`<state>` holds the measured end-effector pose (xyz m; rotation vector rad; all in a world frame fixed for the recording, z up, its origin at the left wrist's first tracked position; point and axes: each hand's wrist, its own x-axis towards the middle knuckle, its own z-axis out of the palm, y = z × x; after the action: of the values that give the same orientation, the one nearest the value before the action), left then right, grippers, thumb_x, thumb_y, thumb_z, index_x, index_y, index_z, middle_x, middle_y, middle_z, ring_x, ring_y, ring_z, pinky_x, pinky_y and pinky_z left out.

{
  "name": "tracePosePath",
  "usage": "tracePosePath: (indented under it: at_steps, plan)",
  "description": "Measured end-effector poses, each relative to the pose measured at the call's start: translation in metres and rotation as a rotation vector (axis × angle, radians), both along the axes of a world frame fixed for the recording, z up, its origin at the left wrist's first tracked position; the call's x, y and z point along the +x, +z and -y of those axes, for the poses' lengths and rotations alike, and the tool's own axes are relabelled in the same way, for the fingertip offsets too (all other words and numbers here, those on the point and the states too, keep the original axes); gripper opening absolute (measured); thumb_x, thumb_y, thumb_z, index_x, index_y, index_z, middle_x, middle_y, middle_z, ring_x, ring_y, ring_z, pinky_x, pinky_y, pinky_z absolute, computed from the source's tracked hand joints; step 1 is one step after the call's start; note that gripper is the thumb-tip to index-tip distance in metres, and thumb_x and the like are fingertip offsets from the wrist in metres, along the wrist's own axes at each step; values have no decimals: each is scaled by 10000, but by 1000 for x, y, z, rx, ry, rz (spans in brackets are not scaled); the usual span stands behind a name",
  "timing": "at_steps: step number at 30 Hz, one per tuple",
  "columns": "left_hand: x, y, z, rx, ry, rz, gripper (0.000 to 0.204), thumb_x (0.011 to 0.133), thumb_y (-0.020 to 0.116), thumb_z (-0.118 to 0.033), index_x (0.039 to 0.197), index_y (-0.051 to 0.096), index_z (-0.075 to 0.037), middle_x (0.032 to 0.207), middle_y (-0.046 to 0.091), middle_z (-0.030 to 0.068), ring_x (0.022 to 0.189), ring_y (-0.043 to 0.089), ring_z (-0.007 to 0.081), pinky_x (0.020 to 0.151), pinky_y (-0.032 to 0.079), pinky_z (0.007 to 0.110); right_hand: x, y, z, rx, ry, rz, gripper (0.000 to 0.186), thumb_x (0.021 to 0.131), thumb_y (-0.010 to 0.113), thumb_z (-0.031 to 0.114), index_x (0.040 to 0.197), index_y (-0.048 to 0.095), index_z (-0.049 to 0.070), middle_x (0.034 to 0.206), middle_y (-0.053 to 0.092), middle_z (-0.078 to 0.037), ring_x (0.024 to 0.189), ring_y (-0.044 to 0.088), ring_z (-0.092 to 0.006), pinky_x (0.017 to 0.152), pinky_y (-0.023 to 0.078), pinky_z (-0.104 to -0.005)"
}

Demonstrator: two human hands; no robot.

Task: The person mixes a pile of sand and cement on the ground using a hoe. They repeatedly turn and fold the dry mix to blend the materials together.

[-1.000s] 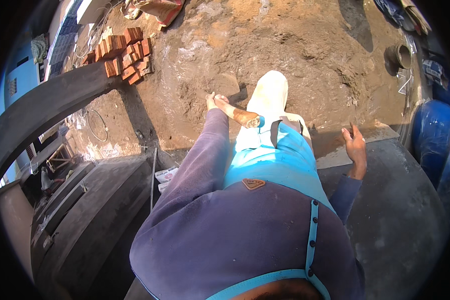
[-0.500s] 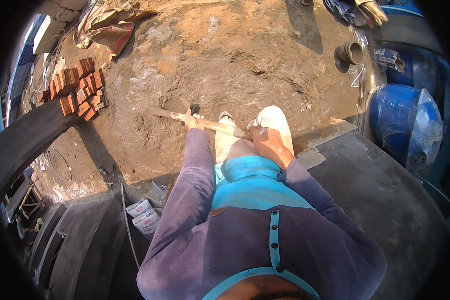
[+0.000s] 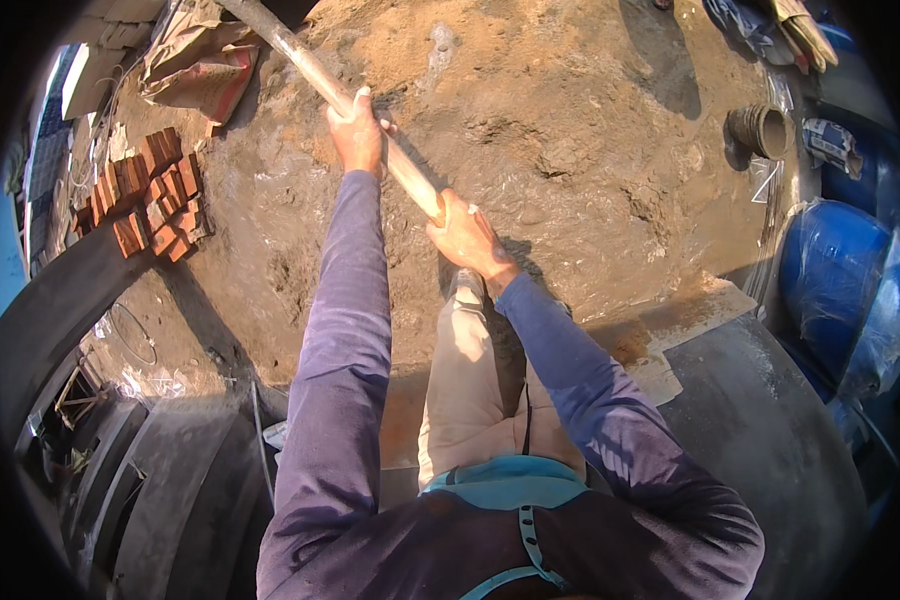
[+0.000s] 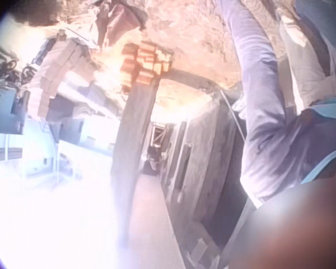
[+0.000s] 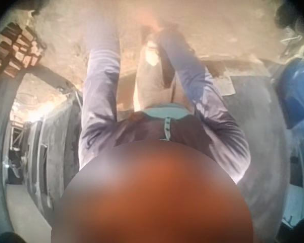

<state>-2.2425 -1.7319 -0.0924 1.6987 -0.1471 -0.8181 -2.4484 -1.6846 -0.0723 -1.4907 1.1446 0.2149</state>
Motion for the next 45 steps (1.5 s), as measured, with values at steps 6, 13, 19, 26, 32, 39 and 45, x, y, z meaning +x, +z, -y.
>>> tracePosePath:
  at_steps: [6,13,19,26,32,39,45]
  plan:
    - [-164,-136,-100,434,-269,-441,278,1022,634,-238,1115,498,-14,795,589,94,541,597,211,501,542,373,-69,-74,-53,182,-98,-396,521,851,654,271,1297,567,16,1171,689,-298,1119,664,-474,928,541,-509]
    - [-253,-154,-178,232,335,-1142,115,981,698,-179,999,603,-118,725,533,5,599,556,169,571,546,360,-248,65,-178,56,91,-546,361,862,688,257,1115,556,36,1021,705,-240,963,682,-471,822,541,-542]
    - [-295,-75,-183,522,164,-1204,176,971,719,-253,1028,632,-111,703,513,14,591,529,191,589,497,385,-357,95,-209,204,-91,-498,355,827,725,263,1085,589,61,1016,698,-215,1012,659,-456,804,522,-520]
    - [-135,-22,-14,11,-20,-386,264,993,705,-193,1009,454,-109,720,490,-10,555,516,110,492,491,276,-200,8,-109,-53,-211,-222,372,828,745,179,1131,584,33,1017,700,-224,973,667,-456,799,529,-515]
    - [-147,-189,98,234,-251,49,351,960,713,-189,1114,472,14,846,629,143,620,636,238,535,547,373,-162,-63,-22,67,-286,-339,422,882,667,231,1214,571,-10,1093,695,-302,1064,654,-489,917,510,-551]
    - [-347,-206,-178,370,-161,-823,224,1012,651,-281,1012,556,-78,705,528,17,533,527,139,473,479,311,-299,51,-214,199,-142,-715,350,845,697,239,1095,561,36,1075,701,-271,1022,672,-477,859,517,-570]
    - [-376,-76,-210,652,-20,-990,165,970,705,-182,932,615,-49,773,580,34,617,579,161,543,485,324,-380,124,-249,337,-427,-530,372,804,775,268,1052,638,27,985,703,-229,992,682,-447,823,538,-494]
